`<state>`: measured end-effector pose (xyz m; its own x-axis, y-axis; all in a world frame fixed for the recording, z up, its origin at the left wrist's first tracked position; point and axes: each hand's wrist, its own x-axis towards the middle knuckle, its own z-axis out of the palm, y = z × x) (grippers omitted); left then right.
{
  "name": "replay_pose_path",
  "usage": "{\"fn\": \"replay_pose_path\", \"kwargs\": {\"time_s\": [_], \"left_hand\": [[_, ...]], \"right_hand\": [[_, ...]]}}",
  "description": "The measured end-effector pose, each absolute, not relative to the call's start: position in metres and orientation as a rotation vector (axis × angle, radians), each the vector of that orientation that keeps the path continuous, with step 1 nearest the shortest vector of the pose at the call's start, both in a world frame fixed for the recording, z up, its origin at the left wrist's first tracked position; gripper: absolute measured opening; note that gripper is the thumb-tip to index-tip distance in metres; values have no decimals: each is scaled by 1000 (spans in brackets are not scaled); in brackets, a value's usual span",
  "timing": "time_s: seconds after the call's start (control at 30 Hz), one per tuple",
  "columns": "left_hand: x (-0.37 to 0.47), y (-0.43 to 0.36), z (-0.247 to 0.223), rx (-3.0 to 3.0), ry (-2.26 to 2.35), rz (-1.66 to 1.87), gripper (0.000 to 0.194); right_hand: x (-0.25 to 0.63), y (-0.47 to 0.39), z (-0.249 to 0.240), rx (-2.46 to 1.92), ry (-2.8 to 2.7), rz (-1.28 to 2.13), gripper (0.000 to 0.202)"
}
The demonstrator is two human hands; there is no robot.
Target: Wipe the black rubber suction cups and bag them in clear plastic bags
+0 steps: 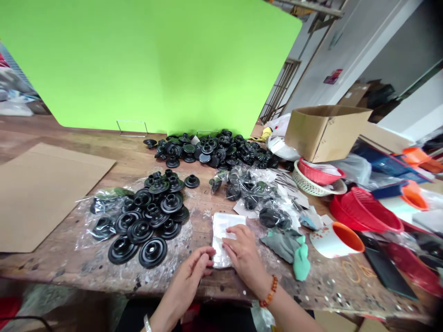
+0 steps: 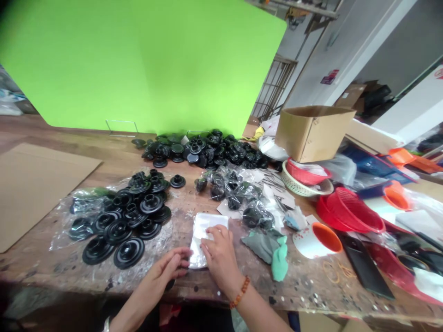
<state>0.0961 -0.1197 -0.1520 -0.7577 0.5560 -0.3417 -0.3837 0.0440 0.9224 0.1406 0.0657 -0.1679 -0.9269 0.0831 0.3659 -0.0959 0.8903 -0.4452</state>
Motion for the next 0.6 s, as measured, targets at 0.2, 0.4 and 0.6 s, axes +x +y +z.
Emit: {"fn": "replay_pose_path", "kwargs": {"time_s": [0.2, 0.4, 0.6], "left_hand": [[98, -125, -152, 126, 1539, 1824, 57], [98, -132, -138, 59, 1429, 1863, 43], [79, -143, -137, -222, 1373, 2045, 31]], "right_hand": [[137, 48, -151, -55, -2491, 898, 22], [159, 5, -124, 755, -2487, 881, 17], [97, 21, -114, 583, -2463, 1141, 21]]}}
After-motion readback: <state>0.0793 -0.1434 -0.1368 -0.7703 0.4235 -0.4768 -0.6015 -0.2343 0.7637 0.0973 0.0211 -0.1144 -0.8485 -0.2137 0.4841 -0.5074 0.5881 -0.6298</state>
